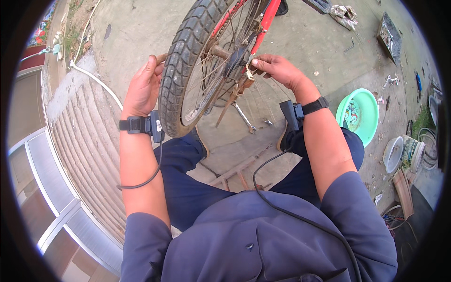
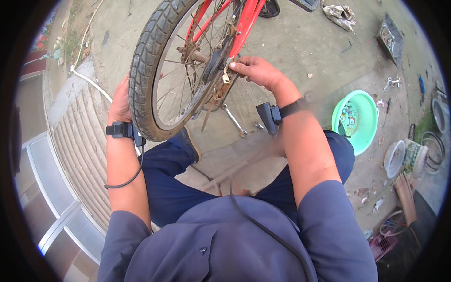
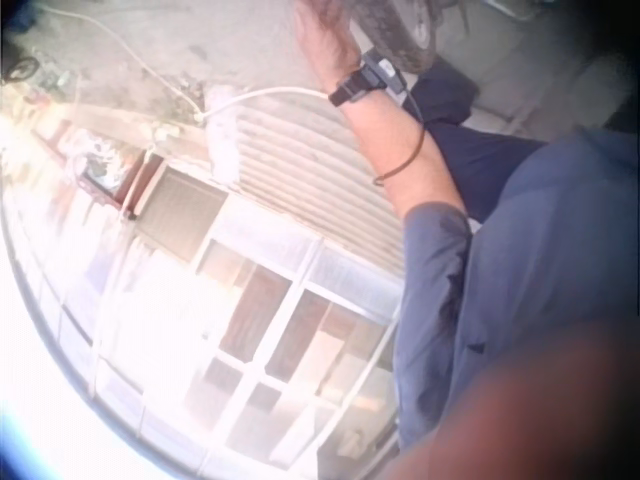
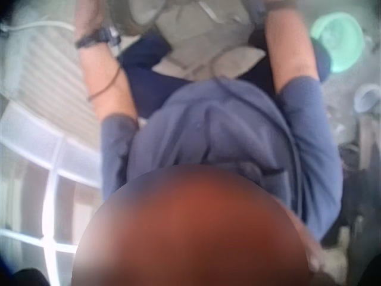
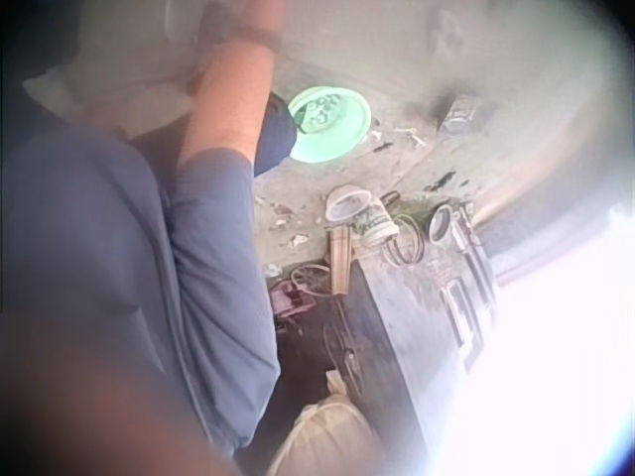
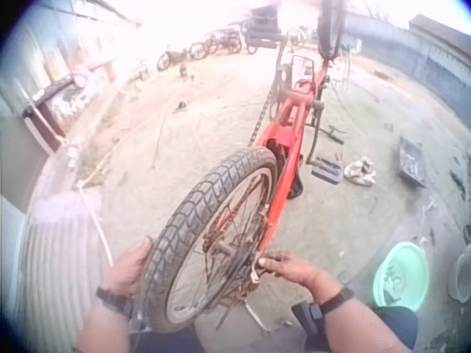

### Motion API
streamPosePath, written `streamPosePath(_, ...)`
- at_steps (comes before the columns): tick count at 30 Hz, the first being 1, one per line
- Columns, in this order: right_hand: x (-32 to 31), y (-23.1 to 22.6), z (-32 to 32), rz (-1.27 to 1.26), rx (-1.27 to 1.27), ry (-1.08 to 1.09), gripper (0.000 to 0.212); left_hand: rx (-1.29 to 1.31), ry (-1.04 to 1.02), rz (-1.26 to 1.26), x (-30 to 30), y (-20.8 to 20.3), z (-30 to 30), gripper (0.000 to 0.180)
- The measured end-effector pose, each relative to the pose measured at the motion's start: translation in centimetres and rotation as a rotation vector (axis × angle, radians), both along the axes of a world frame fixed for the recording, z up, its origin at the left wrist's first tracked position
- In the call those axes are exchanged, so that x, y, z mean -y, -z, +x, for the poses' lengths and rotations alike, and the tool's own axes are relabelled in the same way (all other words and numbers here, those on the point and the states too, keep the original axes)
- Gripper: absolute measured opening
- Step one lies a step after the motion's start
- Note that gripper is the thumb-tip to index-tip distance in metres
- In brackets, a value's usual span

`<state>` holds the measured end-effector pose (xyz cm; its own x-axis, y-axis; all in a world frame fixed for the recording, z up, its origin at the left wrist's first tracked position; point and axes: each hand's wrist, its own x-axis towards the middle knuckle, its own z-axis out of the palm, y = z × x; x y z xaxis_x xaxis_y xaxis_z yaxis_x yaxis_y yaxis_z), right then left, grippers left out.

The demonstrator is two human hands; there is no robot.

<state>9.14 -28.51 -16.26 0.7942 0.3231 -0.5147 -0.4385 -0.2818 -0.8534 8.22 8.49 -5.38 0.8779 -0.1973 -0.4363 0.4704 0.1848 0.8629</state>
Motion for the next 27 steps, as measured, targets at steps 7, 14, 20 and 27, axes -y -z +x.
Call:
streamPosePath(7,0.0,-1.1,1.2,-0.082,0.165,-0.089,0.039,-0.064,0.160,0.150,0.6,2.8,3.3,0.074)
streamPosePath(14,-0.7,-2.0,1.0,-0.189,0.197,-0.067,0.041,-0.146,0.089,0.139,4.5,1.2,3.9,0.061)
streamPosePath(20,-0.9,-2.3,1.2,-0.264,0.275,-0.164,0.038,-0.056,0.128,0.049,5.3,2.7,5.1,0.036)
streamPosePath(27,-1.5,-1.3,0.5,-0.138,0.202,-0.049,0.037,0.018,0.103,0.191,5.0,4.6,5.4,0.032)
